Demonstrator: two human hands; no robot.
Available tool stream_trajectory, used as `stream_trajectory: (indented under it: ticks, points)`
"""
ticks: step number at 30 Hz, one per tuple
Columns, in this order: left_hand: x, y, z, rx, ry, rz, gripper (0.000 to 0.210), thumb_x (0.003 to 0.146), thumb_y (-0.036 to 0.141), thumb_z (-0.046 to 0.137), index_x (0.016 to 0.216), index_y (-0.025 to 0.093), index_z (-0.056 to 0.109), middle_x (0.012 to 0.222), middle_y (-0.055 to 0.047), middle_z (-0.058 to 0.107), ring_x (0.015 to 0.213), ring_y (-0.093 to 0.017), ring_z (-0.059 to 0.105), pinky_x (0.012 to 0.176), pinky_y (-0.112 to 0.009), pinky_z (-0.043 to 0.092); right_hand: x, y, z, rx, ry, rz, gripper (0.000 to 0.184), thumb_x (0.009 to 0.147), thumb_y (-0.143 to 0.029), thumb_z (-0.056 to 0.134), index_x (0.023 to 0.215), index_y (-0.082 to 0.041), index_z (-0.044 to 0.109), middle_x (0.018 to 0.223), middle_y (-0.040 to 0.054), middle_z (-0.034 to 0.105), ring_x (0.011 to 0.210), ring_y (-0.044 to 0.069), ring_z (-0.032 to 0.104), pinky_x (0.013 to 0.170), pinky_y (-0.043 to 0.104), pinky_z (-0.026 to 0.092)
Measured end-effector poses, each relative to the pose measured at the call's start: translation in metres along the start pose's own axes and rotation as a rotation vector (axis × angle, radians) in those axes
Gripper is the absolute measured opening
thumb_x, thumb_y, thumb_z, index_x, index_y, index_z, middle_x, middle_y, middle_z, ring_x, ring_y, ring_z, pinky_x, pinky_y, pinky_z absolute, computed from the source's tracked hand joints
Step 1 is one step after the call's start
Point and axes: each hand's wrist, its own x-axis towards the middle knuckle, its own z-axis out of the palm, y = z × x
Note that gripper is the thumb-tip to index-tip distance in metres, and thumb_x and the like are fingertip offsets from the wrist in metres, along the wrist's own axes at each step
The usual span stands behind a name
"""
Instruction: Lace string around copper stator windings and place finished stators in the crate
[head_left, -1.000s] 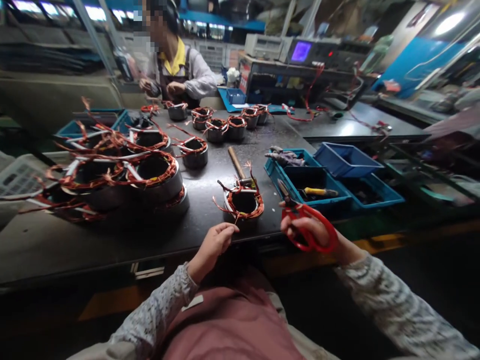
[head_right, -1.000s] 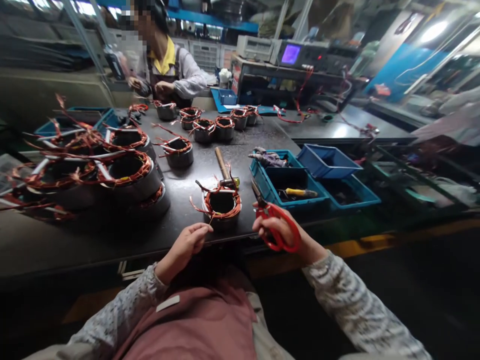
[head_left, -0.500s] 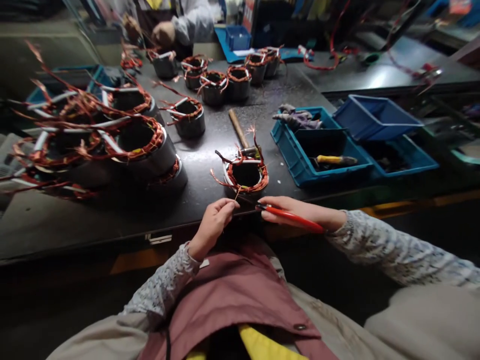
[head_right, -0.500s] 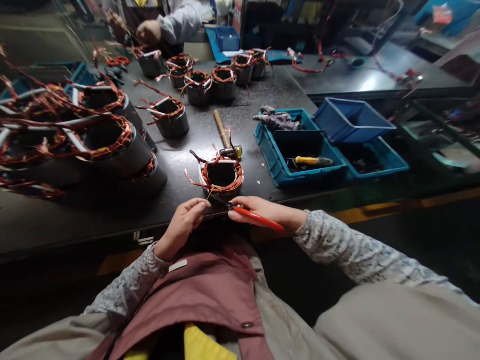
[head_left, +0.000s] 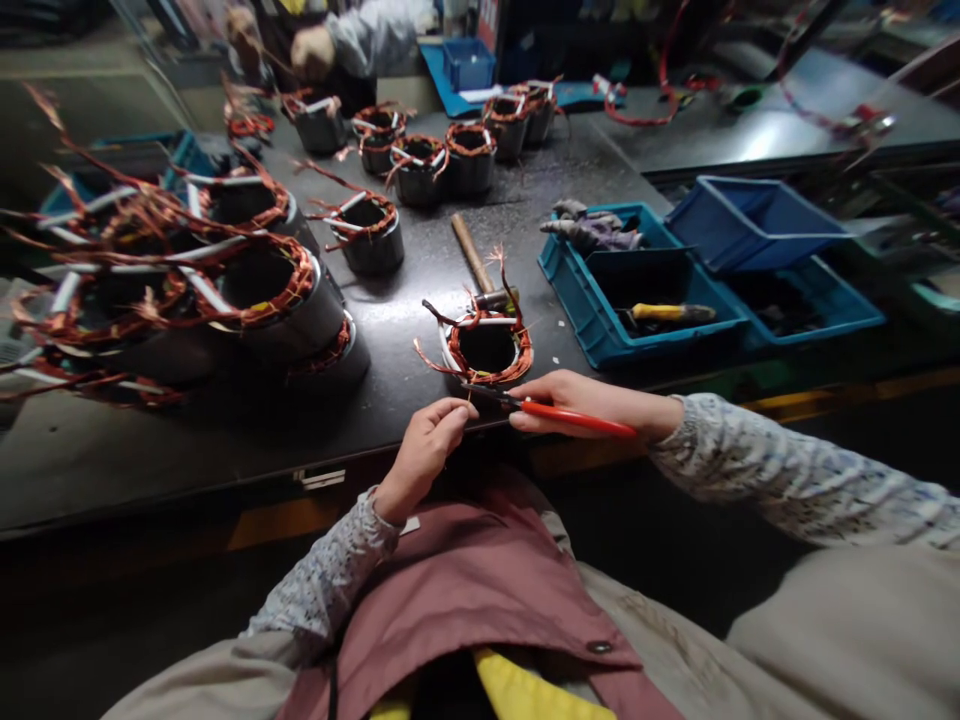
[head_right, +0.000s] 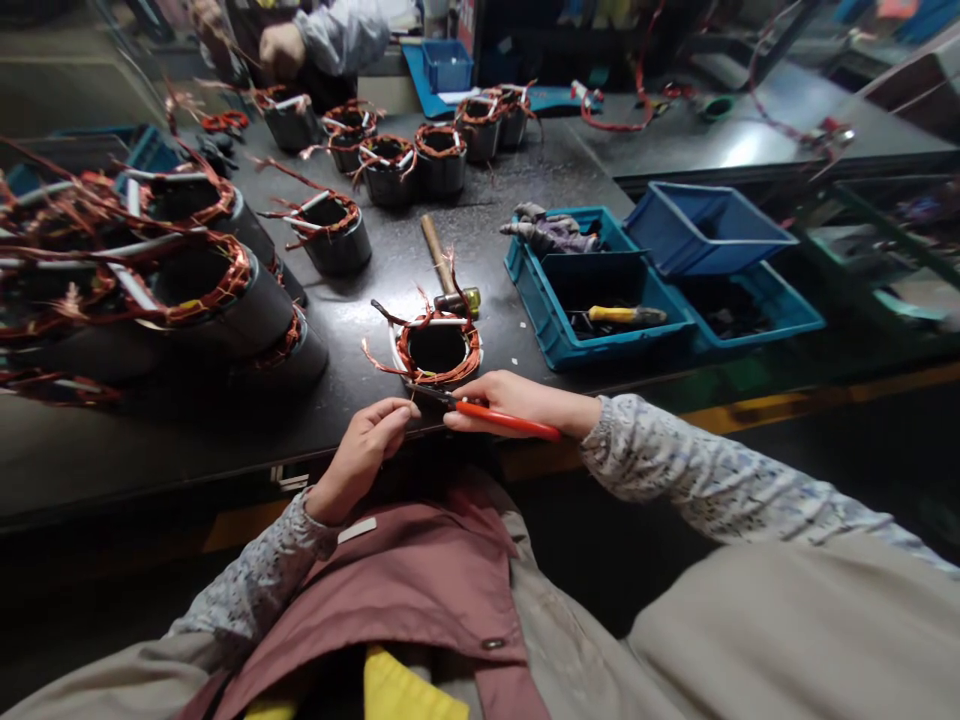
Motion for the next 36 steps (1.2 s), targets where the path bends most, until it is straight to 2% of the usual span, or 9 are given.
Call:
stream_trajectory:
  ticks: [5,9,12,15,18,22,27,31,36]
  points:
    - [-0.003,-0.001,0.0,0.103,-0.062,0.011,0.026,0.081,0.039,0.05,0.079,0.015,0.062,0.051,0.007,0.037,0.046,-0.007,0.031,0.045,-0.019,0.026,-0.001,-0.001,0.0,-0.137,0.024,-0.034,0.049,0.084,-0.053,0.051,0.087,-0.008,0.069,0.061,-0.0015,0.046,0.056,0.009,0.037,0.053,0.023,0.031]
    - [-0.033,-0.031,-0.023,0.597,-0.311,0.101,0.027,0.084,0.018,0.043,0.093,0.017,0.068,0.081,-0.004,0.064,0.072,-0.013,0.058,0.067,-0.023,0.047,-0.029,0.004,0.01,-0.13,0.012,-0.045,0.048,0.078,-0.05,0.06,0.101,-0.009,0.069,0.06,-0.0017,0.052,0.053,0.009,0.042,0.052,0.022,0.035]
    - [-0.066,-0.068,-0.05,1.183,-0.209,0.032,0.051,0.075,0.003,0.046,0.122,0.018,0.06,0.132,-0.017,0.054,0.113,-0.028,0.057,0.091,-0.041,0.049,-0.054,0.023,0.027,0.021,0.375,0.142,0.053,0.077,-0.053,0.059,0.107,-0.011,0.066,0.062,-0.0003,0.056,0.052,0.011,0.047,0.05,0.022,0.039]
    - [-0.083,-0.087,-0.068,1.392,-0.133,0.078,0.054,0.076,0.003,0.048,0.128,0.017,0.055,0.144,-0.019,0.043,0.125,-0.03,0.051,0.097,-0.044,0.049,-0.059,0.051,0.041,0.154,0.726,0.347,0.053,0.077,-0.058,0.056,0.105,-0.013,0.063,0.062,0.0006,0.058,0.047,0.013,0.05,0.044,0.024,0.041]
    - [-0.071,-0.065,-0.059,1.338,0.001,0.512,0.043,0.085,0.008,0.043,0.125,0.018,0.054,0.136,-0.014,0.052,0.125,-0.024,0.051,0.102,-0.04,0.048,-0.04,0.07,0.036,0.049,0.744,0.432,0.053,0.075,-0.052,0.064,0.11,-0.012,0.061,0.068,0.0033,0.064,0.051,0.017,0.057,0.047,0.027,0.047]
    - [-0.027,-0.002,-0.013,1.317,0.124,0.912,0.047,0.088,0.017,0.051,0.134,0.012,0.045,0.137,-0.016,0.052,0.13,-0.026,0.044,0.112,-0.043,0.037,-0.002,0.065,0.012,-0.419,0.651,0.542,0.046,0.083,-0.032,0.06,0.122,-0.008,0.057,0.099,0.0144,0.071,0.089,0.023,0.068,0.075,0.028,0.052]
    - [0.032,0.029,0.008,1.508,0.012,0.734,0.053,0.081,0.03,0.068,0.128,0.012,0.05,0.122,-0.016,0.062,0.121,-0.032,0.052,0.113,-0.058,0.026,0.025,0.049,0.005,-0.634,0.58,0.604,0.033,0.088,-0.019,0.049,0.115,-0.003,0.06,0.108,0.0268,0.067,0.102,0.033,0.065,0.08,0.035,0.048]
    - [0.058,0.036,-0.029,1.602,-0.118,0.709,0.039,0.081,0.028,0.069,0.117,0.017,0.058,0.115,-0.013,0.064,0.118,-0.031,0.054,0.111,-0.063,0.022,0.029,0.037,-0.015,-0.745,0.535,0.574,0.029,0.092,-0.019,0.043,0.108,-0.006,0.063,0.107,0.0261,0.066,0.102,0.033,0.065,0.076,0.035,0.046]
    - [0.089,0.059,-0.08,1.597,-0.246,0.658,0.047,0.075,0.022,0.074,0.119,0.019,0.057,0.127,-0.012,0.06,0.133,-0.029,0.042,0.115,-0.059,0.012,0.066,0.03,-0.089,-1.079,0.512,0.335,0.039,0.093,-0.009,0.028,0.12,-0.01,0.057,0.112,0.0212,0.063,0.1,0.028,0.062,0.07,0.031,0.041]
